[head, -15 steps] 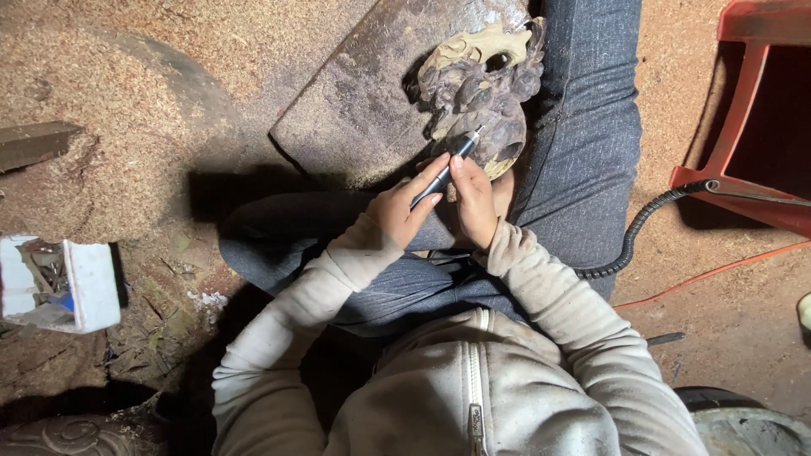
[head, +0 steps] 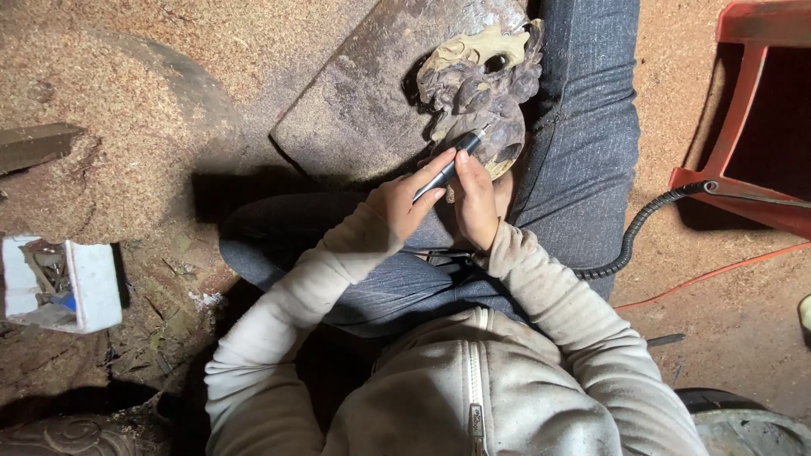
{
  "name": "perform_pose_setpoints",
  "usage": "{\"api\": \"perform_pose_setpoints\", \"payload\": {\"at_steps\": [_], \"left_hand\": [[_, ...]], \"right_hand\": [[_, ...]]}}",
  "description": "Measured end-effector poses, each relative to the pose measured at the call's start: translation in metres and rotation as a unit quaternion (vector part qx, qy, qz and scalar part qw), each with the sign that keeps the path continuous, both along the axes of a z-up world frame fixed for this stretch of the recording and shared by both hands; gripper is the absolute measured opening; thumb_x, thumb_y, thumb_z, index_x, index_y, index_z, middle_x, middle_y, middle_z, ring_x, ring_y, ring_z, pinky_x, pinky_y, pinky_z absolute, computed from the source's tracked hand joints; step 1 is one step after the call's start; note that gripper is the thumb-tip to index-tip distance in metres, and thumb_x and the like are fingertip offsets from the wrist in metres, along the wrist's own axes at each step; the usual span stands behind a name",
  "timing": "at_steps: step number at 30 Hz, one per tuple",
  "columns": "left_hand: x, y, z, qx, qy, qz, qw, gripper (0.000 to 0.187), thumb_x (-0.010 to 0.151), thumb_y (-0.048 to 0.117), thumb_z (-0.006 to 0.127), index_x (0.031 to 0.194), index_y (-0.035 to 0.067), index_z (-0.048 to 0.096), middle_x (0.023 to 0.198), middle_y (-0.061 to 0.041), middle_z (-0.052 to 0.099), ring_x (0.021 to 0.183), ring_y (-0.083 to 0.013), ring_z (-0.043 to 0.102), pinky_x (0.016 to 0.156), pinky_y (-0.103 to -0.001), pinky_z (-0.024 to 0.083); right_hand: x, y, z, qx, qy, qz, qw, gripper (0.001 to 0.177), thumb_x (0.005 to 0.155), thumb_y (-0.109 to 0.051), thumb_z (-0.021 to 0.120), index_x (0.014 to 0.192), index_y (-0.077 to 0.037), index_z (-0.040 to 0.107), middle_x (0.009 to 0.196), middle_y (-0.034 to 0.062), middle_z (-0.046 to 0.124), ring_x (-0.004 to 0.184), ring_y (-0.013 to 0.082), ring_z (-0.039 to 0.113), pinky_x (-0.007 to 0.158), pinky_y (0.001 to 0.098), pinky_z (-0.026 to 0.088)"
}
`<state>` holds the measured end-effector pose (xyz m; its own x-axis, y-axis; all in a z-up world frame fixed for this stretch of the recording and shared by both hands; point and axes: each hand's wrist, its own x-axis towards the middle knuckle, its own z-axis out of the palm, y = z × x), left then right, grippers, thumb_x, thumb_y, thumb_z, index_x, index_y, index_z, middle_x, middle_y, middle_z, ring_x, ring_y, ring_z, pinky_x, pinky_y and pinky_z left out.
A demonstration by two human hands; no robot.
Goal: Carving intricate details into a wooden piece using a handheld rotary tool while sitting on the floor of a workshop.
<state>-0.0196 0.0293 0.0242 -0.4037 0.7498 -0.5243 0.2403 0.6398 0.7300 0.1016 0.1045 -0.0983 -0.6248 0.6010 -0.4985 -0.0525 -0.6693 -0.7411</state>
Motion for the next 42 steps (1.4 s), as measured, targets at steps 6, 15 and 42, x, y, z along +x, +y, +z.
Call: {"api": "perform_pose_setpoints", "payload": {"at_steps": [6,15,42], "left_hand": [[0.011,-0.012,-0.015,-0.008,-0.002,0.018,1.000,0.054,0.103,0.037,0.057,0.153,0.046,0.039,0.108,-0.023,0.074,0.092,-0.0415,0.074,0.072,-0.043,0.060],[0.010,-0.008,-0.009,-0.065,-0.045,0.042,0.996,0.052,0.103,0.044,0.050,0.153,0.049,0.035,0.119,-0.021,0.071,0.101,-0.0442,0.071,0.084,-0.049,0.059],[-0.023,0.003,0.050,0.191,-0.036,-0.038,0.980,0.046,0.105,0.006,0.049,0.148,0.001,0.035,0.143,-0.023,0.058,0.133,-0.0307,0.060,0.108,-0.036,0.053]], "right_hand": [[0.003,-0.003,-0.006,0.003,-0.001,0.010,1.000,0.033,0.108,-0.030,0.055,0.096,-0.002,0.067,0.087,0.0058,0.064,0.087,0.0166,0.062,0.085,0.0336,0.055],[-0.004,0.005,0.010,-0.015,-0.017,0.041,0.999,0.031,0.108,-0.029,0.057,0.094,-0.004,0.068,0.085,0.0020,0.061,0.082,0.0115,0.057,0.077,0.0249,0.050],[0.002,0.003,-0.026,-0.062,-0.049,0.057,0.995,0.039,0.105,-0.040,0.060,0.099,-0.002,0.066,0.091,0.0079,0.064,0.088,0.0187,0.066,0.081,0.0361,0.059]]}}
